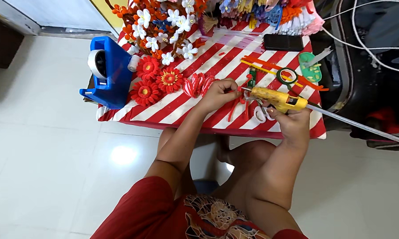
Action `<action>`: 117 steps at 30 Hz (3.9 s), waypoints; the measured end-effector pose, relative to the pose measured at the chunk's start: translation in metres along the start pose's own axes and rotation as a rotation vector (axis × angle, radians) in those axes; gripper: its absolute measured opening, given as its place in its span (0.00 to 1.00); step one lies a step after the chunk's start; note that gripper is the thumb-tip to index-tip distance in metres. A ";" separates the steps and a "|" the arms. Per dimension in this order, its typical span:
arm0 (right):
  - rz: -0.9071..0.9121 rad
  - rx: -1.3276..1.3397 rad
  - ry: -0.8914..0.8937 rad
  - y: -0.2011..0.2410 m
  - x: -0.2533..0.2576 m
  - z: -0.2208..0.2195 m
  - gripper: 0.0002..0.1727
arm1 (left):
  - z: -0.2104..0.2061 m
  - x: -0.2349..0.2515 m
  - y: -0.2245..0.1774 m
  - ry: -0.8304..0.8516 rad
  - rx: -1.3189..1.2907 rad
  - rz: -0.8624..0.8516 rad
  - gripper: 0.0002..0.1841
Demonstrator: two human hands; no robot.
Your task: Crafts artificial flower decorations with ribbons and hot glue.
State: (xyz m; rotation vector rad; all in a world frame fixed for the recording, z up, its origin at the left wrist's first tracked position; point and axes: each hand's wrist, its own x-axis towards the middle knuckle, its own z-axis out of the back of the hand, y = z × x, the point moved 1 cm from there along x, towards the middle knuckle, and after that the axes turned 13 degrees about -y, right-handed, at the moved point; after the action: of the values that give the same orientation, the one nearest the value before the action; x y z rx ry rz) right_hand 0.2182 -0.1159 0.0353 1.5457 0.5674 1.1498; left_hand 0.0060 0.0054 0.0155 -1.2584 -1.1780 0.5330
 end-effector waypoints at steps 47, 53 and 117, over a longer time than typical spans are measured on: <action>0.008 -0.050 -0.002 0.003 -0.002 -0.001 0.19 | -0.003 0.000 -0.003 -0.004 0.001 0.000 0.06; 0.030 -0.086 -0.016 0.003 -0.002 -0.002 0.17 | -0.002 0.000 -0.003 -0.001 0.007 0.004 0.06; -0.002 -0.032 0.032 -0.002 -0.001 0.003 0.19 | -0.002 0.000 -0.003 0.059 -0.048 0.046 0.05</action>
State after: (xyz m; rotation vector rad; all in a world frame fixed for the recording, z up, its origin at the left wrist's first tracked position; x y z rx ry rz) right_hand 0.2211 -0.1176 0.0337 1.5011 0.5696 1.1788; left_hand 0.0072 0.0036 0.0184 -1.3367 -1.1203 0.5002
